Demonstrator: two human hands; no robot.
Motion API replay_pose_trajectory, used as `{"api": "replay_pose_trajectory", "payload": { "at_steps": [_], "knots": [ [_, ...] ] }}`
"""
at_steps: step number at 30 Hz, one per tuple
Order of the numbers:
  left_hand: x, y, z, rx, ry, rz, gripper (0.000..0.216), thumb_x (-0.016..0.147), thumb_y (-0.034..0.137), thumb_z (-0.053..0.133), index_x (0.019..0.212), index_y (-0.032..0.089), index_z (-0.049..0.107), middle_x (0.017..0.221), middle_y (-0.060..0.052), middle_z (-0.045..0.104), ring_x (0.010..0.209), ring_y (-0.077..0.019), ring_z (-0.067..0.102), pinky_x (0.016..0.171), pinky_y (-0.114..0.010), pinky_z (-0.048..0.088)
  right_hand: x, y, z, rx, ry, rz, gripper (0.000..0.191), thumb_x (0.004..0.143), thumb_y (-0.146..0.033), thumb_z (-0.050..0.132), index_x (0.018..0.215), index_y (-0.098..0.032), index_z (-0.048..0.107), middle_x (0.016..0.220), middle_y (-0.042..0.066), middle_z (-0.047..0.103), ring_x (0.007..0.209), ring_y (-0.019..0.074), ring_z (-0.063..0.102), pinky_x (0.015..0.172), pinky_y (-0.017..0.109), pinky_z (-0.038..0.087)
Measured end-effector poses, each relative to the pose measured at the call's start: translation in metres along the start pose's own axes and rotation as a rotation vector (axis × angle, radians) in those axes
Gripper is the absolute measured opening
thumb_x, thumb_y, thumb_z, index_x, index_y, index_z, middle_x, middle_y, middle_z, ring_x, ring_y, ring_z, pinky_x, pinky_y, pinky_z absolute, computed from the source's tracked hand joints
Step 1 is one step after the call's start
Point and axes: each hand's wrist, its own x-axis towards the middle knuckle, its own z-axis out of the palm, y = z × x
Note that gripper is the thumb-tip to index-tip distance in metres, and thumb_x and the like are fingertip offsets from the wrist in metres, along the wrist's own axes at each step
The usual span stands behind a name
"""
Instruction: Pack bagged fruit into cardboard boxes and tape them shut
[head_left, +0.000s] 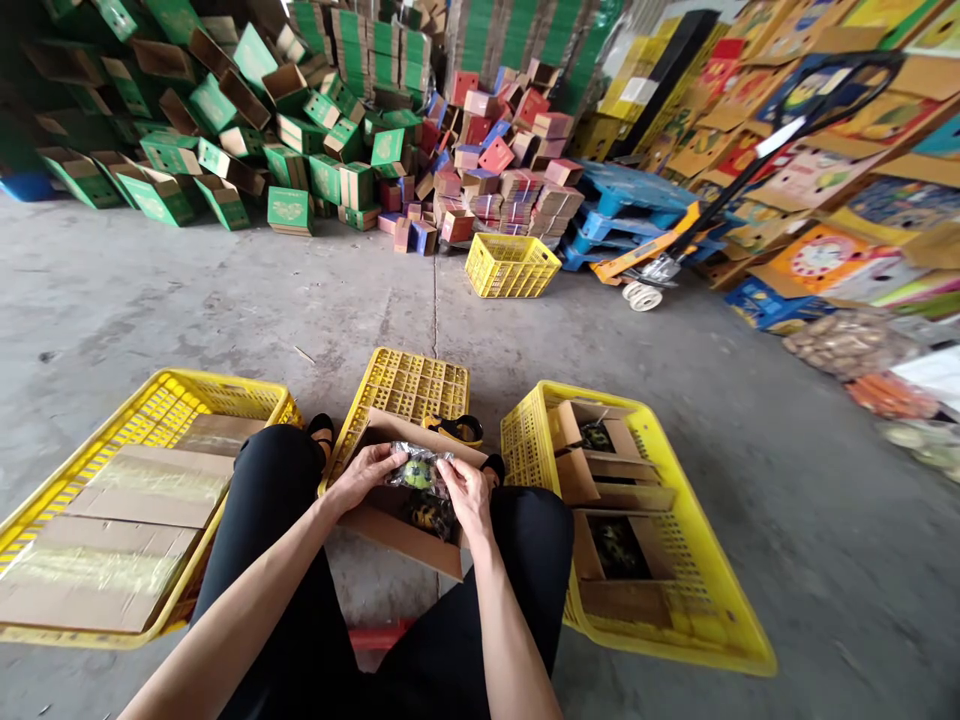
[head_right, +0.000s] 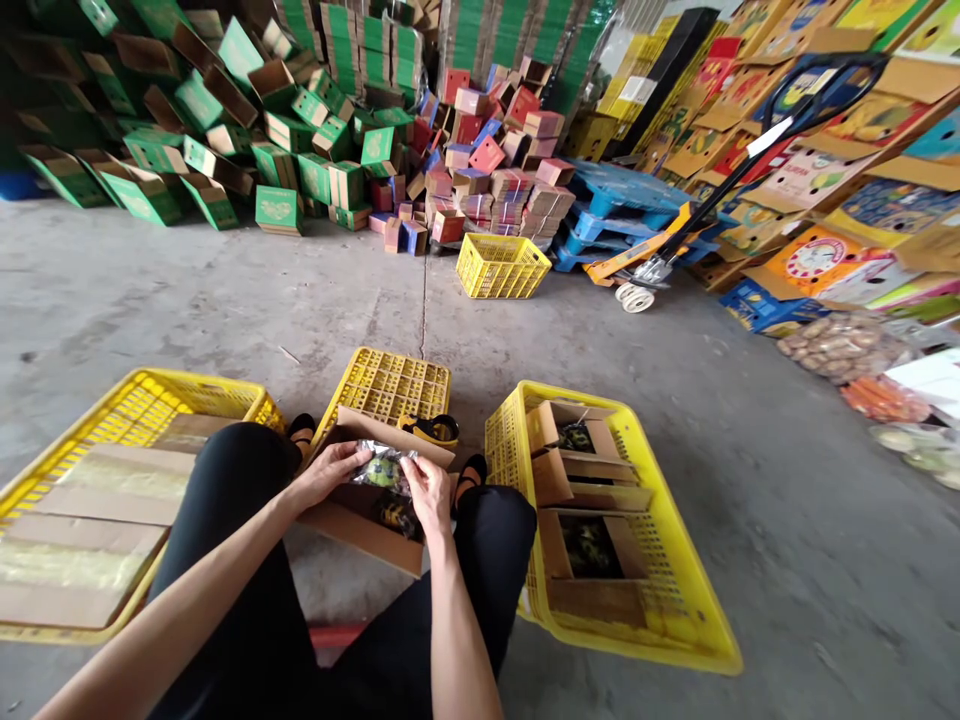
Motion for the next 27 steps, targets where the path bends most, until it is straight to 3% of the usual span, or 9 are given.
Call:
{"api": "replay_pose_trajectory", "payload": {
  "at_steps": [5, 9, 12, 15, 17, 20, 23, 27],
  "knots": [
    [0.002, -0.004, -0.002, 0.01, 0.026, -0.012, 0.057, 0.078, 0.065, 0.087, 0.1, 0.013, 0.079, 0.09, -0.009, 0.076, 0.075, -0.018, 0.069, 0.069, -0.026, 0.057, 0.0, 0.0, 0.0, 0.001, 0.02, -0.007, 0.057, 0.09, -0.072, 0.059, 0.057, -0.026, 0.057, 0.056, 0.002, 0.054, 0.06, 0.0219, 0.054, 0.064, 0.035, 0.05],
    [0.001, -0.003, -0.001, -0.083, -0.005, 0.004, 0.07, 0.08, 0.055, 0.09, 0.138, 0.024, 0.068, 0.127, -0.012, 0.072, 0.096, -0.0216, 0.072, 0.076, -0.031, 0.062, 0.002, 0.005, 0.0, 0.021, 0.04, 0.019, 0.054, 0.088, -0.07, 0.062, 0.058, -0.026, 0.059, 0.056, 0.003, 0.055, 0.06, 0.0226, 0.054, 0.066, 0.037, 0.05],
    [0.0, -0.001, -0.001, -0.101, -0.063, 0.01, 0.083, 0.075, 0.043, 0.097, 0.148, 0.029, 0.06, 0.135, -0.011, 0.068, 0.103, -0.0229, 0.072, 0.082, -0.032, 0.063, 0.005, 0.01, 0.002, 0.101, 0.065, 0.069, 0.049, 0.085, -0.071, 0.065, 0.075, -0.023, 0.073, 0.072, 0.008, 0.071, 0.07, 0.0276, 0.067, 0.075, 0.041, 0.058],
    [0.001, -0.001, -0.003, -0.099, -0.026, 0.02, 0.079, 0.072, 0.045, 0.097, 0.142, 0.025, 0.065, 0.129, -0.011, 0.071, 0.102, -0.0235, 0.072, 0.082, -0.031, 0.062, 0.005, 0.013, 0.005, 0.248, 0.094, 0.11, 0.058, 0.082, -0.07, 0.072, 0.111, -0.021, 0.079, 0.11, 0.015, 0.079, 0.099, 0.0325, 0.075, 0.093, 0.046, 0.061],
    [0.003, -0.002, -0.004, -0.107, 0.03, 0.033, 0.073, 0.073, 0.048, 0.097, 0.135, 0.023, 0.068, 0.123, -0.01, 0.073, 0.099, -0.0221, 0.072, 0.08, -0.03, 0.061, 0.003, 0.013, 0.007, 0.3, 0.051, 0.092, 0.064, 0.084, -0.066, 0.074, 0.132, -0.024, 0.073, 0.134, 0.015, 0.073, 0.112, 0.0326, 0.074, 0.1, 0.048, 0.06],
    [0.005, -0.003, -0.005, -0.114, 0.099, 0.04, 0.067, 0.073, 0.053, 0.095, 0.125, 0.02, 0.07, 0.111, -0.007, 0.074, 0.085, -0.0166, 0.072, 0.074, -0.027, 0.06, -0.003, 0.01, 0.009, 0.331, -0.095, -0.003, 0.065, 0.085, -0.056, 0.079, 0.143, -0.029, 0.067, 0.155, 0.012, 0.059, 0.133, 0.0328, 0.065, 0.106, 0.047, 0.06],
    [0.006, -0.004, -0.005, -0.105, 0.133, 0.025, 0.062, 0.071, 0.056, 0.096, 0.113, 0.017, 0.071, 0.099, -0.005, 0.075, 0.075, -0.0132, 0.07, 0.072, -0.026, 0.061, -0.006, 0.01, 0.012, 0.332, -0.204, -0.073, 0.064, 0.083, -0.05, 0.084, 0.142, -0.03, 0.068, 0.16, 0.009, 0.054, 0.147, 0.0328, 0.053, 0.109, 0.044, 0.058],
    [0.007, -0.005, -0.004, -0.09, 0.144, -0.061, 0.064, 0.073, 0.071, 0.088, 0.098, 0.015, 0.069, 0.084, -0.007, 0.077, 0.068, -0.0169, 0.073, 0.067, -0.027, 0.061, -0.002, 0.017, 0.014, 0.261, -0.167, -0.032, 0.053, 0.091, -0.058, 0.073, 0.133, -0.025, 0.075, 0.137, 0.011, 0.073, 0.127, 0.0327, 0.07, 0.106, 0.046, 0.061]
  ]
}}
